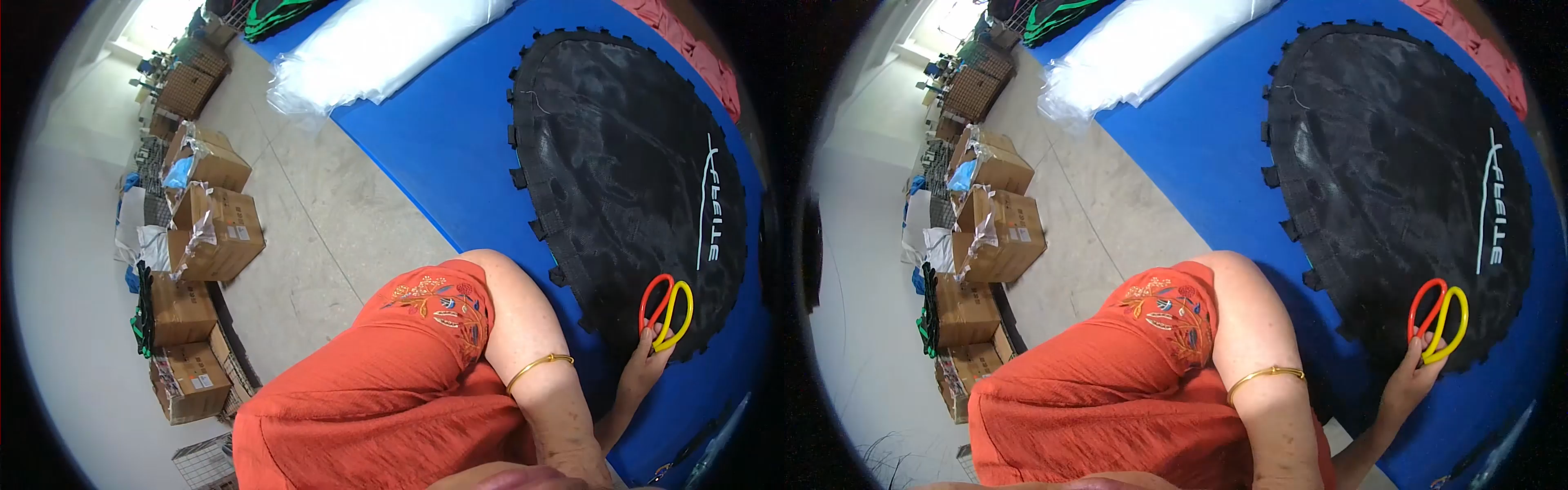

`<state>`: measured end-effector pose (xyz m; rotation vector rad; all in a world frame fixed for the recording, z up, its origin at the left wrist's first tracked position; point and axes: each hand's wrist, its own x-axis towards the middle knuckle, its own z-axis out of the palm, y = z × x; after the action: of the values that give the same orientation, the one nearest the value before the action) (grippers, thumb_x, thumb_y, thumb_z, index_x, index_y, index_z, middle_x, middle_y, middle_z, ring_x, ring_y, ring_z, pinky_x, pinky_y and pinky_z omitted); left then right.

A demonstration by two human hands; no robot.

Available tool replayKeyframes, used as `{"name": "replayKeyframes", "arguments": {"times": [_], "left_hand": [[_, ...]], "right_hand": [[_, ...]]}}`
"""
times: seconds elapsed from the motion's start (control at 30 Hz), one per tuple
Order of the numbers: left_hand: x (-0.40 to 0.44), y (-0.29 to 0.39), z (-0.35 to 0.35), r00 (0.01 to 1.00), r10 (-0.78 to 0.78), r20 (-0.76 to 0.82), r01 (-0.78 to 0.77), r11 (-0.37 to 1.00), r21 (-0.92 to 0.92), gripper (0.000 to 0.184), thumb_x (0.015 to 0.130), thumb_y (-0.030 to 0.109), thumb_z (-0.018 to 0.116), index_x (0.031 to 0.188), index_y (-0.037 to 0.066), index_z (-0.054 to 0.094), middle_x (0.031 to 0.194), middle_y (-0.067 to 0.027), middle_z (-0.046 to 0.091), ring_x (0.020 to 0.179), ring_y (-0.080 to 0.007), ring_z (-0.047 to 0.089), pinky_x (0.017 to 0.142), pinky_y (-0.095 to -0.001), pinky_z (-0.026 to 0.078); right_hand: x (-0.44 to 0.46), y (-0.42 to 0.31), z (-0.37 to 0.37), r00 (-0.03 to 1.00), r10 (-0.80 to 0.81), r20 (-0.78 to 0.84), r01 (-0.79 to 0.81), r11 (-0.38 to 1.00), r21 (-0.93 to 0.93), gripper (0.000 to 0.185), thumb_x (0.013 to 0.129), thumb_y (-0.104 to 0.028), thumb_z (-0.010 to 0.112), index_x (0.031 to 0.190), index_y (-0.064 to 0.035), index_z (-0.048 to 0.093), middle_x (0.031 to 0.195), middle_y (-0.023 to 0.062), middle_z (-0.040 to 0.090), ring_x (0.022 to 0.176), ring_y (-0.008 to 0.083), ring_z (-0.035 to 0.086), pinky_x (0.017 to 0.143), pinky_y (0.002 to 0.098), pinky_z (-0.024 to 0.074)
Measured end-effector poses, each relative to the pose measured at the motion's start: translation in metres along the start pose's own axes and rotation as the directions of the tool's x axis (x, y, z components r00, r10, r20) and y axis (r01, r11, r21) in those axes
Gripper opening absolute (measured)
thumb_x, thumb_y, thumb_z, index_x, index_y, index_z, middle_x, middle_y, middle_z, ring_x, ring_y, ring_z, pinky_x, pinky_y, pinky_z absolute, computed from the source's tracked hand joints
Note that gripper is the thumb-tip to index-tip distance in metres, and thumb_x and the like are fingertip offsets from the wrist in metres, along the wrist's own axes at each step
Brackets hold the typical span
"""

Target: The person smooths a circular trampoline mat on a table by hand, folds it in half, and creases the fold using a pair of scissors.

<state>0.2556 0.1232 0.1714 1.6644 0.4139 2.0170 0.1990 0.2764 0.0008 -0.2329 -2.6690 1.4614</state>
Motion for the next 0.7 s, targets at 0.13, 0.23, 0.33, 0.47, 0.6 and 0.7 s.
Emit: {"name": "replayKeyframes", "arguments": {"times": [0.13, 0.23, 0.33, 0.47, 0.6, 0.7], "left_hand": [[-0.001, -0.002, 0.000, 1.000, -0.025, 0.004, 0.025, 1.000, 0.011, 0.014, 0.098, 0.013, 0.070, 0.104, 0.001, 0.069, 0.096, -0.0178, 0.071, 0.091, -0.0378, 0.070, 0.080, -0.0445, 0.056], [-0.001, -0.002, 0.000, 0.999, -0.031, 0.012, 0.030, 0.999, 0.015, 0.014, 0.098, 0.013, 0.070, 0.105, 0.001, 0.069, 0.097, -0.0179, 0.071, 0.092, -0.0380, 0.070, 0.081, -0.0447, 0.056], [-0.002, -0.003, -0.001, 0.999, -0.038, 0.016, 0.038, 0.999, 0.015, 0.014, 0.098, 0.013, 0.070, 0.105, 0.001, 0.069, 0.097, -0.0180, 0.071, 0.093, -0.0382, 0.070, 0.081, -0.0449, 0.056], [-0.005, -0.001, -0.004, 0.999, -0.042, 0.011, 0.041, 0.999, 0.025, 0.014, 0.098, 0.014, 0.070, 0.106, 0.001, 0.068, 0.098, -0.0181, 0.071, 0.094, -0.0385, 0.069, 0.082, -0.0451, 0.056], [-0.007, -0.002, -0.008, 0.999, -0.047, 0.003, 0.047, 0.999, 0.020, 0.015, 0.099, 0.014, 0.070, 0.106, 0.001, 0.068, 0.099, -0.0183, 0.071, 0.095, -0.0388, 0.069, 0.083, -0.0453, 0.056], [-0.008, -0.002, -0.011, 0.998, -0.058, 0.004, 0.058, 0.998, 0.023, 0.015, 0.099, 0.014, 0.070, 0.107, 0.001, 0.068, 0.100, -0.0184, 0.071, 0.096, -0.0390, 0.069, 0.083, -0.0455, 0.056]], "right_hand": [[-0.001, -0.003, -0.001, 1.000, -0.001, 0.014, 0.001, 1.000, -0.006, 0.039, 0.113, -0.016, 0.060, 0.144, 0.0060, 0.052, 0.131, 0.0156, 0.065, 0.123, 0.0245, 0.063, 0.110, 0.0373, 0.0476], [-0.001, -0.005, -0.002, 1.000, 0.007, 0.021, -0.007, 1.000, -0.006, 0.040, 0.113, -0.015, 0.060, 0.145, 0.0062, 0.051, 0.131, 0.0163, 0.065, 0.125, 0.0248, 0.063, 0.111, 0.0376, 0.0474], [-0.001, -0.002, -0.003, 1.000, 0.008, 0.023, -0.008, 1.000, 0.011, 0.040, 0.113, -0.015, 0.059, 0.146, 0.0062, 0.050, 0.132, 0.0165, 0.065, 0.125, 0.0249, 0.063, 0.112, 0.0378, 0.0472], [-0.001, -0.003, -0.002, 0.999, 0.000, 0.036, -0.001, 1.000, 0.022, 0.041, 0.113, -0.015, 0.059, 0.147, 0.0063, 0.049, 0.132, 0.0164, 0.065, 0.126, 0.0247, 0.063, 0.112, 0.0378, 0.0472], [-0.002, -0.003, -0.004, 0.999, 0.017, 0.039, -0.016, 1.000, -0.010, 0.041, 0.114, -0.015, 0.059, 0.147, 0.0063, 0.049, 0.132, 0.0164, 0.066, 0.126, 0.0243, 0.063, 0.112, 0.0376, 0.0471], [-0.003, -0.008, -0.002, 0.999, 0.025, 0.028, -0.025, 1.000, 0.008, 0.041, 0.114, -0.016, 0.059, 0.147, 0.0063, 0.049, 0.132, 0.0166, 0.066, 0.126, 0.0245, 0.063, 0.112, 0.0378, 0.0472]]}}
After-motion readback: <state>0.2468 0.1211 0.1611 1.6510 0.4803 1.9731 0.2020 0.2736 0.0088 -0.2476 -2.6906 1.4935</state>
